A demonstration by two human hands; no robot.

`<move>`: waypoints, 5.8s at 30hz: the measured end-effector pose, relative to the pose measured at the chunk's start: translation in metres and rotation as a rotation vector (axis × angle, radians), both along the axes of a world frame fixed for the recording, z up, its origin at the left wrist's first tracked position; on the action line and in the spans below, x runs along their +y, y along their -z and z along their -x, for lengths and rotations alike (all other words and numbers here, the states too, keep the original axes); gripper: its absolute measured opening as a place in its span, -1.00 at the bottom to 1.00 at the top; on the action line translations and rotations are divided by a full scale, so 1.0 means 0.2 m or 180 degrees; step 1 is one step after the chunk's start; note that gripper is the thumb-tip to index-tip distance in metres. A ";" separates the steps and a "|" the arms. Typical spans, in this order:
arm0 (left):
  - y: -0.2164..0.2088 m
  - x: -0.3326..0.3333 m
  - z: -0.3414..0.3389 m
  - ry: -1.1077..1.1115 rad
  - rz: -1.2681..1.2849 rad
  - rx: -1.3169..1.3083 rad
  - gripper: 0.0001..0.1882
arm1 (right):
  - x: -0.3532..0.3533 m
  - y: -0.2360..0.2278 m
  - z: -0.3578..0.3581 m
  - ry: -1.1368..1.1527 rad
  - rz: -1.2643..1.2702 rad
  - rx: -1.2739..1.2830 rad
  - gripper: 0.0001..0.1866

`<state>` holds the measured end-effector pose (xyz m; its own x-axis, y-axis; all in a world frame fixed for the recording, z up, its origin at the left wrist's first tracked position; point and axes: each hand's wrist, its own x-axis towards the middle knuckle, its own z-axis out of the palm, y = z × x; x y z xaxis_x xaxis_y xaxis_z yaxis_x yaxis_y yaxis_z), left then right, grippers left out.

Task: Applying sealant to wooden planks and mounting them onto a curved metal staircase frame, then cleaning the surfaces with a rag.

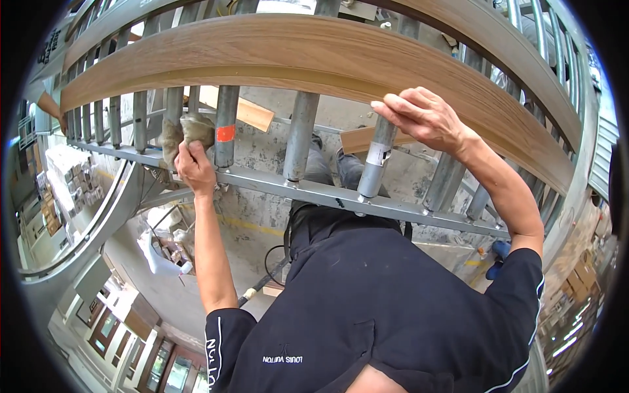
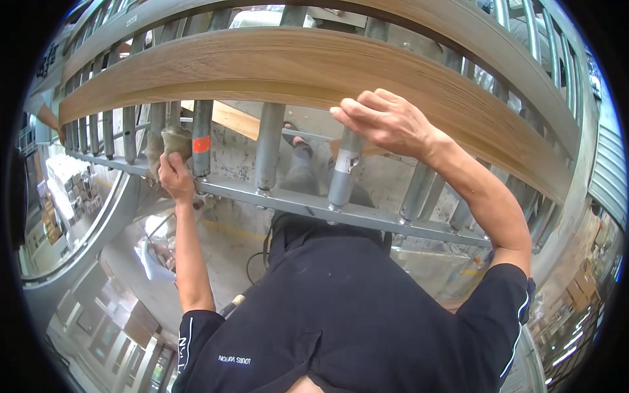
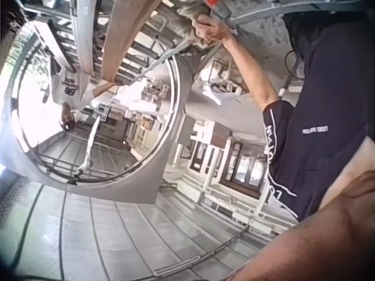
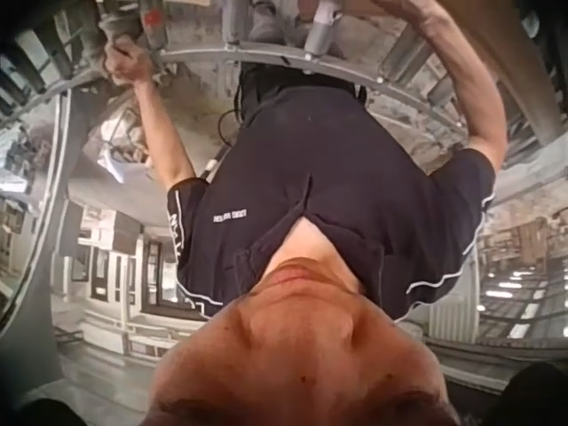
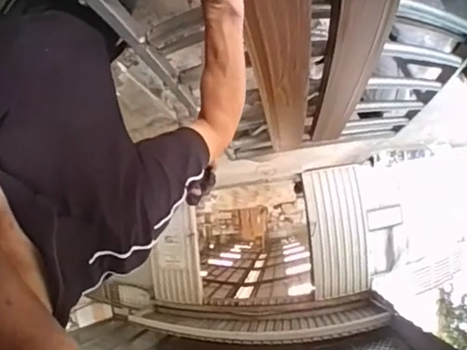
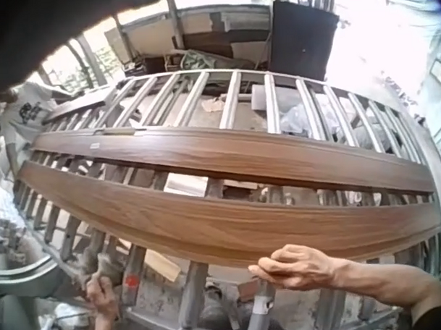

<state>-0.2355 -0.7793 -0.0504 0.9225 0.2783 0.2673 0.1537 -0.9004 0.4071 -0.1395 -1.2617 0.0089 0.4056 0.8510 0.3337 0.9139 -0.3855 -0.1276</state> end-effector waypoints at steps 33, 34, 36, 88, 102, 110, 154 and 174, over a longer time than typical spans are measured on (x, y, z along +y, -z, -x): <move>0.04 0.03 0.03 -0.0259 0.0162 -0.0379 -0.74 | -0.13 -0.08 0.02 -0.0148 0.0192 0.0192 -0.49; 0.02 0.03 0.03 -0.0202 0.0170 -0.0380 -0.75 | -0.12 -0.08 0.01 -0.0176 0.0208 0.0202 -0.49; 0.02 0.03 0.02 -0.0222 0.0199 -0.0376 -0.75 | -0.11 -0.09 0.01 -0.0168 0.0214 0.0212 -0.46; 0.02 0.01 0.03 -0.0144 0.0344 -0.0599 -0.80 | 0.31 -0.05 -0.10 -0.0154 0.0088 -0.0145 -0.51; 0.03 0.00 0.03 -0.0120 0.0270 -0.0782 -0.82 | 0.51 -0.03 -0.18 -0.0204 0.0118 -0.0229 -0.38; 0.02 0.01 0.03 -0.0130 0.0244 -0.0834 -0.82 | 0.71 -0.01 -0.26 -0.0392 0.0173 -0.0302 -0.34; 0.02 0.01 0.03 -0.0212 0.0127 -0.0239 -0.69 | -0.62 -0.12 0.26 0.0422 0.0566 -0.0295 -0.49; 0.06 0.06 0.03 -0.0245 0.0048 -0.0114 -0.70 | -0.75 -0.08 0.34 0.0738 0.0464 -0.0238 -0.49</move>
<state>-0.2407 -0.7666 -0.0622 0.8882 0.3522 0.2950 0.2073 -0.8802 0.4269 -0.2070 -1.4123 0.0249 0.5737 0.7797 0.2510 0.8040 -0.5945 0.0090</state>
